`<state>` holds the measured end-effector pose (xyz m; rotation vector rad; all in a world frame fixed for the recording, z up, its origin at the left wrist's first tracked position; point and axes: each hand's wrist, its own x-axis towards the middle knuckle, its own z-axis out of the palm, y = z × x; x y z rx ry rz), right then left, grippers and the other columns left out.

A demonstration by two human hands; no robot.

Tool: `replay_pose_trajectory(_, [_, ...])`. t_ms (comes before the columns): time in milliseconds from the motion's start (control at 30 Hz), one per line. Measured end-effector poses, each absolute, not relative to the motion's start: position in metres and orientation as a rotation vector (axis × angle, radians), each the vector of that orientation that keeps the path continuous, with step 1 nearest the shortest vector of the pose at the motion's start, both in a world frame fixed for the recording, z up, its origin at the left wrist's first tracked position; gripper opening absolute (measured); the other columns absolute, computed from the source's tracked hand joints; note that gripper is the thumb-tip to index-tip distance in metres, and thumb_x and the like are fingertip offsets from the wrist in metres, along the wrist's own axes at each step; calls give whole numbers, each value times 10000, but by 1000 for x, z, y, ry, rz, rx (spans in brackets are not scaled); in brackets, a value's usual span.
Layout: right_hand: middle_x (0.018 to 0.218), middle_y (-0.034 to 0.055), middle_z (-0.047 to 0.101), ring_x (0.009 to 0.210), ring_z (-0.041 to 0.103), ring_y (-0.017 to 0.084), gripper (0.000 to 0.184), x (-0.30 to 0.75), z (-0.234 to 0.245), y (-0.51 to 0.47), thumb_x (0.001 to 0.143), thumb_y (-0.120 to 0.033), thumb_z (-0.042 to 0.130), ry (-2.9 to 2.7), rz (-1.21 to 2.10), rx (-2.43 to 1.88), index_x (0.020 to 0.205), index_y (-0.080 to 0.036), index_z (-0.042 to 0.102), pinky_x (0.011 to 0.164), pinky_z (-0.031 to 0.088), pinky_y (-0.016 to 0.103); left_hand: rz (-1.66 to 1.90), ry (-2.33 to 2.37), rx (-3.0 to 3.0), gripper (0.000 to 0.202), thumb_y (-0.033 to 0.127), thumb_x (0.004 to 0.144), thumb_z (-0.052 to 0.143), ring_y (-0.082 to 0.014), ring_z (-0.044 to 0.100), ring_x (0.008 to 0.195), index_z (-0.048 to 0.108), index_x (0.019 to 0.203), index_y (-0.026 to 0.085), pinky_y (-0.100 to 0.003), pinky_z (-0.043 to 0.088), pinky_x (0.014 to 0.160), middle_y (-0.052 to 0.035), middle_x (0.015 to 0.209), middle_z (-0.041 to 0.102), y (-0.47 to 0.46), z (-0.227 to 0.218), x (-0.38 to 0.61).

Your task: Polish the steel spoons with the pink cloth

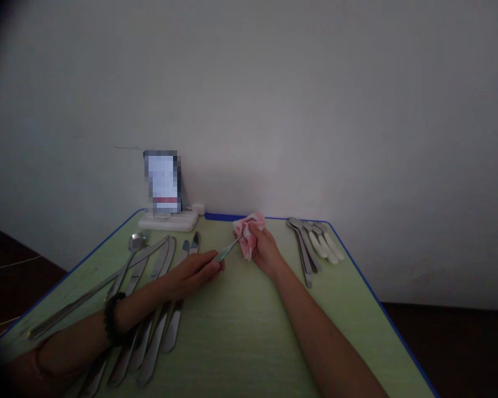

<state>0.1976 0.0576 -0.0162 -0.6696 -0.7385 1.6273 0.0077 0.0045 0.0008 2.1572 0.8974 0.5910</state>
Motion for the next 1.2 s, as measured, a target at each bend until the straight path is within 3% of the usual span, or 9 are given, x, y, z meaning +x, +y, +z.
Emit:
replay_pose_trajectory(133, [765, 22, 682, 707, 643, 117, 74, 198, -12, 56, 783, -231, 599, -692, 1644, -740, 814, -173, 633, 703, 548, 197, 702, 943, 2070, 292, 387, 920, 305, -101, 441, 595, 459, 798, 172, -223, 348, 575, 32, 662, 469, 4, -2, 8])
replay_pose_trajectory(233, [764, 36, 685, 694, 648, 121, 86, 198, -11, 55, 781, -223, 596, -683, 1659, -752, 814, -156, 637, 693, 543, 193, 748, 937, 1991, 232, 408, 879, 415, -98, 434, 589, 445, 881, 178, -213, 339, 545, 42, 675, 468, 5, -6, 8])
replay_pose_trajectory(433, [759, 34, 692, 655, 639, 122, 80, 196, -9, 53, 778, -220, 594, -666, 1666, -790, 794, -153, 634, 604, 531, 210, 683, 920, 1964, 400, 395, 774, 598, -82, 446, 567, 416, 1068, 195, -192, 343, 515, 49, 732, 506, 6, -10, 10])
replay_pose_trajectory(567, [748, 29, 694, 641, 636, 122, 94, 195, -8, 51, 771, -232, 602, -697, 1675, -801, 801, -151, 638, 626, 530, 222, 630, 917, 2057, 485, 378, 759, 621, -74, 463, 563, 424, 1173, 222, -187, 361, 524, 41, 786, 535, 5, -6, 10])
replay_pose_trajectory(667, [754, 19, 693, 664, 639, 124, 109, 195, -8, 50, 753, -237, 623, -719, 1689, -778, 825, -156, 634, 666, 532, 232, 582, 930, 2131, 460, 309, 767, 597, -74, 452, 544, 457, 1197, 225, -187, 356, 527, 54, 716, 517, 3, -4, 10])
replay_pose_trajectory(767, [765, 16, 689, 704, 642, 128, 149, 196, -10, 51, 730, -251, 655, -772, 1722, -728, 845, -161, 629, 713, 528, 240, 607, 909, 2177, 366, 199, 766, 523, -82, 422, 530, 521, 1132, 199, -190, 339, 522, 61, 629, 465, 2, -3, 9])
replay_pose_trajectory(900, [750, 4, 676, 699, 625, 107, 109, 198, -15, 55, 731, -214, 647, -755, 1656, -703, 826, -166, 627, 714, 521, 205, 697, 840, 2162, 253, 109, 701, 450, -87, 413, 566, 573, 914, 170, -196, 332, 535, 30, 693, 479, 4, -3, 7])
replay_pose_trajectory(1067, [763, 8, 673, 699, 622, 110, 59, 199, -16, 57, 742, -175, 620, -701, 1610, -726, 800, -177, 631, 617, 521, 181, 938, 884, 2081, 92, 207, 791, 428, -107, 428, 633, 506, 813, 163, -215, 345, 570, 11, 725, 478, 6, -3, 5])
replay_pose_trajectory(1200, [731, 5, 670, 647, 610, 99, 82, 200, -14, 54, 722, -210, 652, -794, 1659, -726, 790, -167, 633, 610, 509, 179, 1139, 1031, 1932, 176, 291, 895, 365, -91, 427, 575, 488, 893, 165, -211, 345, 548, 32, 656, 465, 7, -8, 8])
